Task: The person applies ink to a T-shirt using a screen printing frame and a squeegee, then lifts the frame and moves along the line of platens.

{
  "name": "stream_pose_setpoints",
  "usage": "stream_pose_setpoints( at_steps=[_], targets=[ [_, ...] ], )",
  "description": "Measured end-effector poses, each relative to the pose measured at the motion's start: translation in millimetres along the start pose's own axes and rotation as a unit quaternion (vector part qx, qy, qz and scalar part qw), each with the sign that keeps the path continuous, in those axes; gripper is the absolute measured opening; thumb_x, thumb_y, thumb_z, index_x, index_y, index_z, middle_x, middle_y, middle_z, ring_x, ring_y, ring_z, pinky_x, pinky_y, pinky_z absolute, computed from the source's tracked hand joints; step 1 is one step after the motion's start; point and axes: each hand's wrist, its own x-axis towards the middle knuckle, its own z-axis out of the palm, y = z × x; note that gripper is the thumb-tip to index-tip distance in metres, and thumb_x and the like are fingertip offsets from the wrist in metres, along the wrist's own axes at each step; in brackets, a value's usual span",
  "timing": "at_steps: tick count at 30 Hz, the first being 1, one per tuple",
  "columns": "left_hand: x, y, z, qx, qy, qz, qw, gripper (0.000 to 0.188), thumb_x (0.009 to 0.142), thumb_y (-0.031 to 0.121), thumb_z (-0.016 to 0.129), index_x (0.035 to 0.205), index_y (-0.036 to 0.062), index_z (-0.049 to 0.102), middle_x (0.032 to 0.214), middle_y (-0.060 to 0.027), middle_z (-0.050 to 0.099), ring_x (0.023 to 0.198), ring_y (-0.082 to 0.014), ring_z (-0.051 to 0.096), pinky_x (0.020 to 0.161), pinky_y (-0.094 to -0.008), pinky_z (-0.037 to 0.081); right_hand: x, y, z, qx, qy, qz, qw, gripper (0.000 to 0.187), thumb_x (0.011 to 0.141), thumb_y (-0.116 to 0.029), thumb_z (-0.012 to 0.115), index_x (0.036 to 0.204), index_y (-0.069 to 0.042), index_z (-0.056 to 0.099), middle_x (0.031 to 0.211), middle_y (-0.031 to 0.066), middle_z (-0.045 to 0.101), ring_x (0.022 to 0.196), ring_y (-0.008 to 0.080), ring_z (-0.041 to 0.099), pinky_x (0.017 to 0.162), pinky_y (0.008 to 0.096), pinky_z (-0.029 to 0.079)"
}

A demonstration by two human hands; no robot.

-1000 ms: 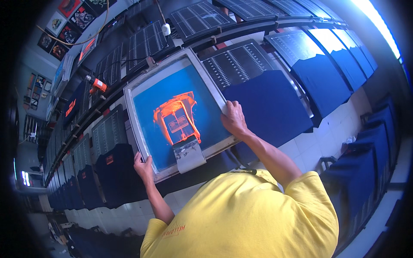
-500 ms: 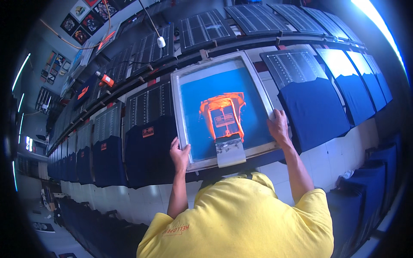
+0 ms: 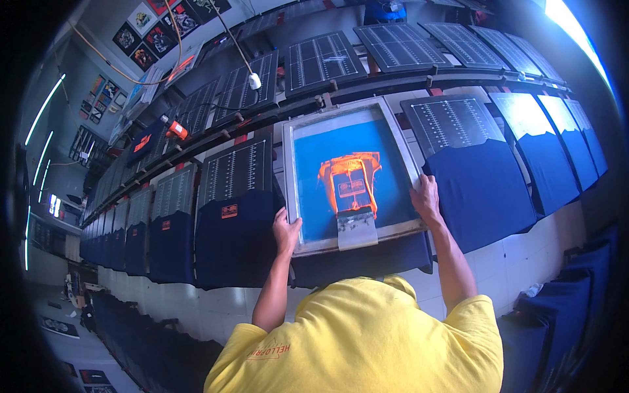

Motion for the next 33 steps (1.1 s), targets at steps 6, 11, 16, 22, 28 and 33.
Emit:
stream_pose_setpoints(
  at_steps=[6,11,16,22,28,33],
  targets=[
    [13.8,-4.3,3.8,0.003,-0.017,-0.002,1.000,0.045,0.072,0.013,0.072,0.109,-0.0109,0.066,0.122,-0.0247,0.065,0.111,-0.0391,0.064,0.098,-0.0414,0.050,8.0,-8.6,5.3,0.004,-0.002,0.018,1.000,0.053,0.081,-0.013,0.073,0.129,0.001,0.055,0.118,0.0196,0.054,0.115,0.0396,0.053,0.098,0.0453,0.046],
    [14.0,-4.3,4.7,0.026,-0.003,0.021,0.999,0.038,0.072,0.010,0.073,0.105,-0.0083,0.069,0.120,-0.0215,0.066,0.104,-0.0335,0.068,0.093,-0.0374,0.052,7.5,-10.5,5.7,0.013,-0.001,0.019,1.000,0.052,0.081,-0.014,0.074,0.127,0.001,0.057,0.118,0.0185,0.054,0.115,0.0382,0.054,0.098,0.0445,0.046],
    [14.0,-29.6,10.6,-0.025,0.011,0.013,1.000,0.036,0.073,0.005,0.073,0.106,-0.0081,0.069,0.118,-0.0179,0.067,0.099,-0.0258,0.070,0.087,-0.0341,0.054,8.7,-12.9,10.7,0.019,-0.004,0.020,1.000,0.051,0.080,-0.014,0.076,0.126,0.001,0.058,0.117,0.0176,0.055,0.115,0.0378,0.054,0.097,0.0441,0.046],
    [16.0,-18.7,5.0,-0.053,-0.019,-0.024,0.998,0.041,0.072,0.012,0.071,0.109,-0.0045,0.069,0.120,-0.0194,0.066,0.109,-0.0346,0.065,0.096,-0.0404,0.051,6.3,-15.0,10.0,0.002,0.006,0.021,1.000,0.052,0.080,-0.014,0.077,0.126,0.001,0.058,0.116,0.0173,0.055,0.112,0.0381,0.056,0.094,0.0440,0.047],
    [15.0,-23.5,6.3,-0.058,-0.026,-0.031,0.998,0.042,0.073,0.011,0.073,0.111,-0.0052,0.068,0.123,-0.0205,0.065,0.112,-0.0355,0.064,0.098,-0.0402,0.050,6.9,-15.9,12.1,0.014,0.020,0.018,1.000,0.051,0.079,-0.014,0.077,0.125,0.001,0.059,0.113,0.0175,0.055,0.111,0.0383,0.055,0.092,0.0460,0.048],
    [9.3,-27.4,9.2,-0.034,-0.015,-0.009,0.999,0.043,0.077,0.011,0.076,0.115,-0.0061,0.066,0.127,-0.0225,0.062,0.115,-0.0374,0.062,0.100,-0.0404,0.049,5.2,-13.1,20.0,-0.008,0.025,0.006,1.000,0.053,0.080,-0.014,0.077,0.126,0.002,0.058,0.113,0.0173,0.056,0.108,0.0379,0.057,0.091,0.0445,0.048]
  ],
)
